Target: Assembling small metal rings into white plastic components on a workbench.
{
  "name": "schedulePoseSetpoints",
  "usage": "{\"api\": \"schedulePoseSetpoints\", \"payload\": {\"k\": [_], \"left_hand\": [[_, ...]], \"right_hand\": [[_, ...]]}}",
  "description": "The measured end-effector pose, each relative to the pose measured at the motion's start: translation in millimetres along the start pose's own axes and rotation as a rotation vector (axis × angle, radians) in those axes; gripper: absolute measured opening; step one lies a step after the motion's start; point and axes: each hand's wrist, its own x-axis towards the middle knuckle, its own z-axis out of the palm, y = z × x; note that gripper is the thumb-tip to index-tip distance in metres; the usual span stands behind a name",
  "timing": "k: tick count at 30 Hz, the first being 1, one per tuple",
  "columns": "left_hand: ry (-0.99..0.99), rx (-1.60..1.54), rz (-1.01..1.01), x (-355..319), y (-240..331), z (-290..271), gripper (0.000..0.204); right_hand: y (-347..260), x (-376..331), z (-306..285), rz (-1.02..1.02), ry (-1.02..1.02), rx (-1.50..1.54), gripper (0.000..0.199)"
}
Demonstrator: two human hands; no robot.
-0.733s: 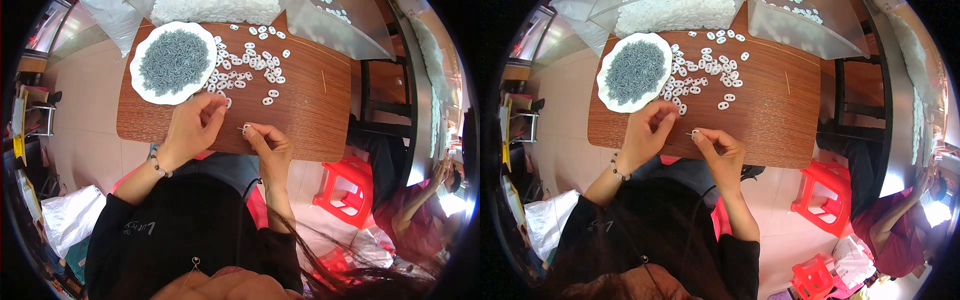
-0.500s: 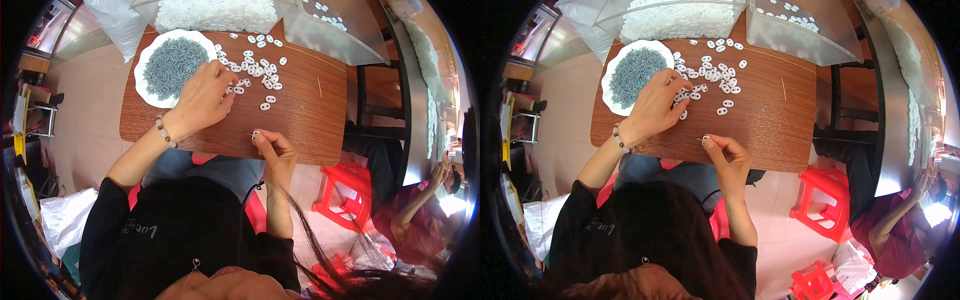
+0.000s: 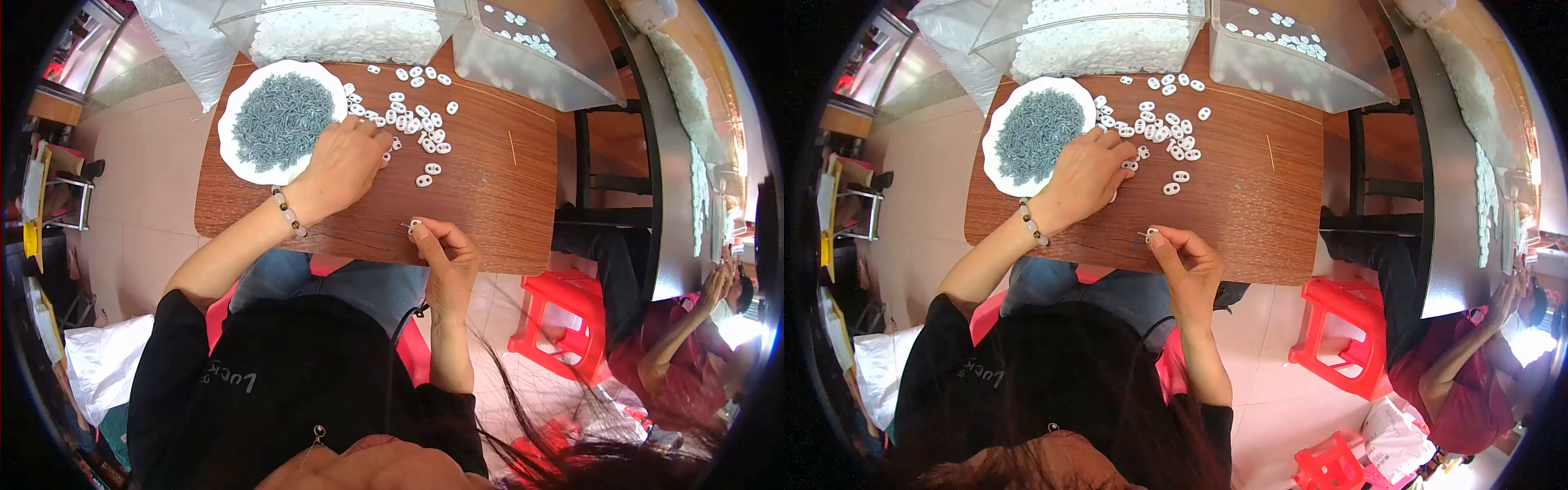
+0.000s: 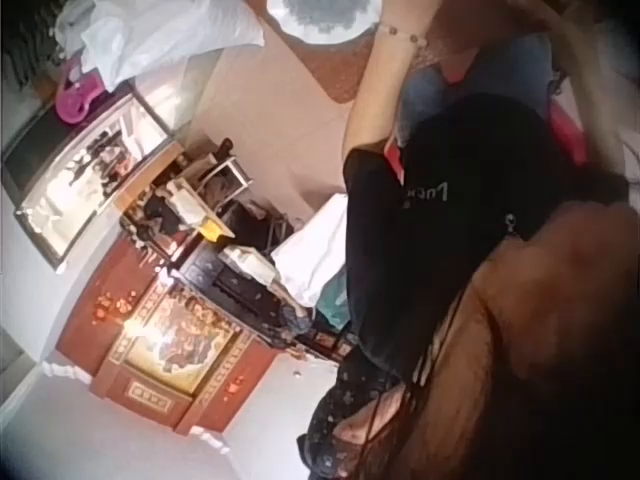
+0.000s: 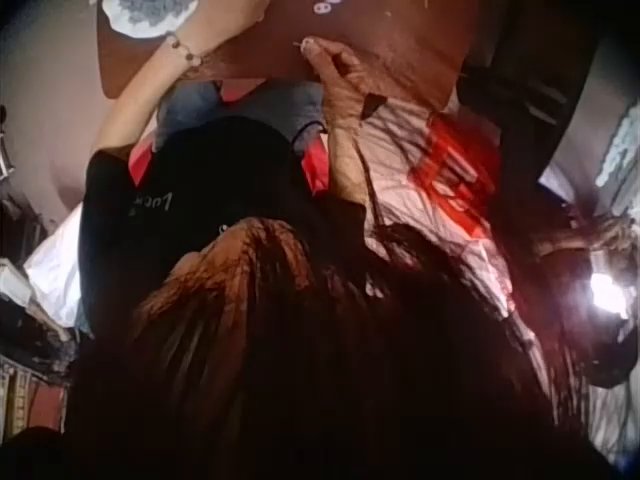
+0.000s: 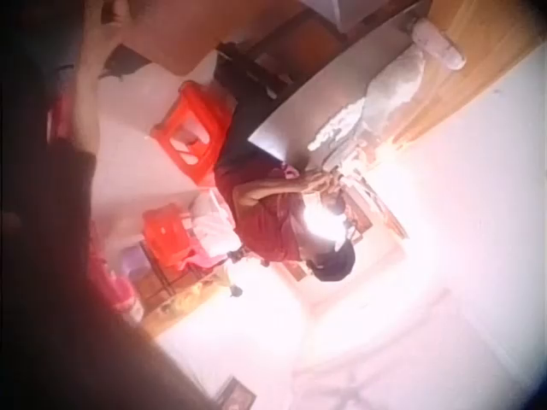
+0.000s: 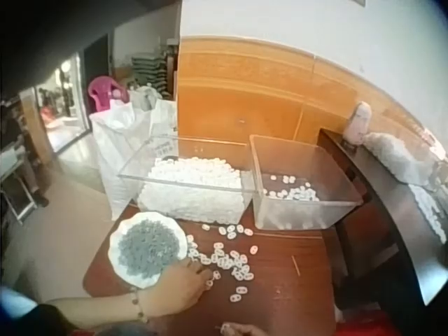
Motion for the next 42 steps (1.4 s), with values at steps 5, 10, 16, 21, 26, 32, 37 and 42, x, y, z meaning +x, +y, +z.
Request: {"api": "schedulePoseSetpoints", "payload": {"k": [5,10,16,21,26,32,37,42], "left_hand": [[-0.047,-0.158,0.036,-6,0,2,0.016],[-0.043,-0.254,0.097,-11,-2,3,0.017],[0.023,-0.257,0.001,-14,5,3,0.02],[0.027,-0.163,0.031,-19,8,10,0.022],[0.032,-0.301,0.012,-22,13,9,0.021],[-0.078,-0.848,-0.244,-30,27,-8,0.028],[-0.051,-1.217,-0.327,-50,30,-3,0.031],[-0.131,-1.293,-0.353,-63,32,-12,0.032]], "right_hand": [[-1,1,1,0.015,-0.001,-0.009,0.013],[-3,2,4,0.024,0.02,0.018,0.014],[-3,3,5,0.026,0.018,0.015,0.014],[-3,3,5,0.023,0.021,0.027,0.014],[-3,3,2,0.026,0.032,0.022,0.014],[-6,1,2,0.025,0.067,0.083,0.014],[-10,-1,4,0.011,0.094,0.112,0.013],[-15,-6,2,-0.005,0.009,0.078,0.008]]}}
